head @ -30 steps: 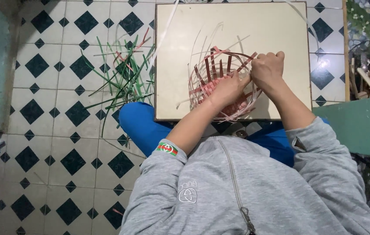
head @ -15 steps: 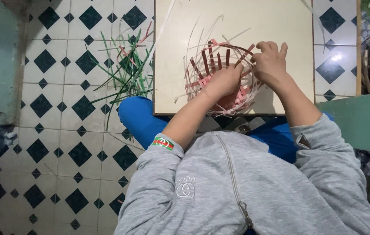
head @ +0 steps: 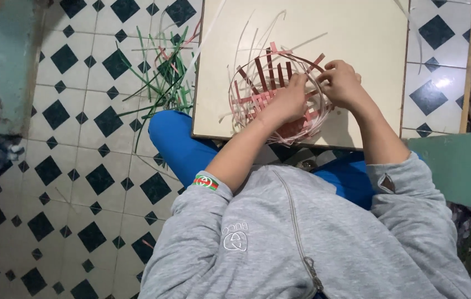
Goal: Weaving the top edge of a basket using thin strips of material
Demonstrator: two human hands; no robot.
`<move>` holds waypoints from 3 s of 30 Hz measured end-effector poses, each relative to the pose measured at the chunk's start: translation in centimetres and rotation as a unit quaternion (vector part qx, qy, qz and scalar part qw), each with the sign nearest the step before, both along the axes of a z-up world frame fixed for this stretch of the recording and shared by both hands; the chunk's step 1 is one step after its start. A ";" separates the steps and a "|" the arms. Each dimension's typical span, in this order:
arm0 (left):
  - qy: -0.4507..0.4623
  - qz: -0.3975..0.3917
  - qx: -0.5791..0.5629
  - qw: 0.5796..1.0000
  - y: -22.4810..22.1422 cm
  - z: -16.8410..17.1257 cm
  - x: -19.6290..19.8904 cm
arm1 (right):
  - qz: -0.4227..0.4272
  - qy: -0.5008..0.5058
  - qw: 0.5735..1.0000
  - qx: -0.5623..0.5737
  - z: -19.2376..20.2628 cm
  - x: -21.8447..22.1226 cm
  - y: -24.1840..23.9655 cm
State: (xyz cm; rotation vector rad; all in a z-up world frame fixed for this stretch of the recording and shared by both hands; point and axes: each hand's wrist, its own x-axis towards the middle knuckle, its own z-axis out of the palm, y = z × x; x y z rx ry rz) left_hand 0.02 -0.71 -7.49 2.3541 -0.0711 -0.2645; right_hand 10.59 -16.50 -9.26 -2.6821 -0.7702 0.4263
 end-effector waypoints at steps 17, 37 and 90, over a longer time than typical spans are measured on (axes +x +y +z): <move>0.025 -0.003 0.051 0.998 1.6 -2.1 1.0 | 0.030 -0.006 0.999 -0.028 1.2 -0.6 -0.4; 0.112 0.303 -0.263 0.909 -2.1 -0.1 2.2 | -0.001 0.060 0.998 -0.017 2.5 -1.8 0.4; 0.089 0.351 -0.643 0.674 -2.4 -2.6 0.2 | -0.029 0.127 0.991 -0.025 4.8 -2.4 0.9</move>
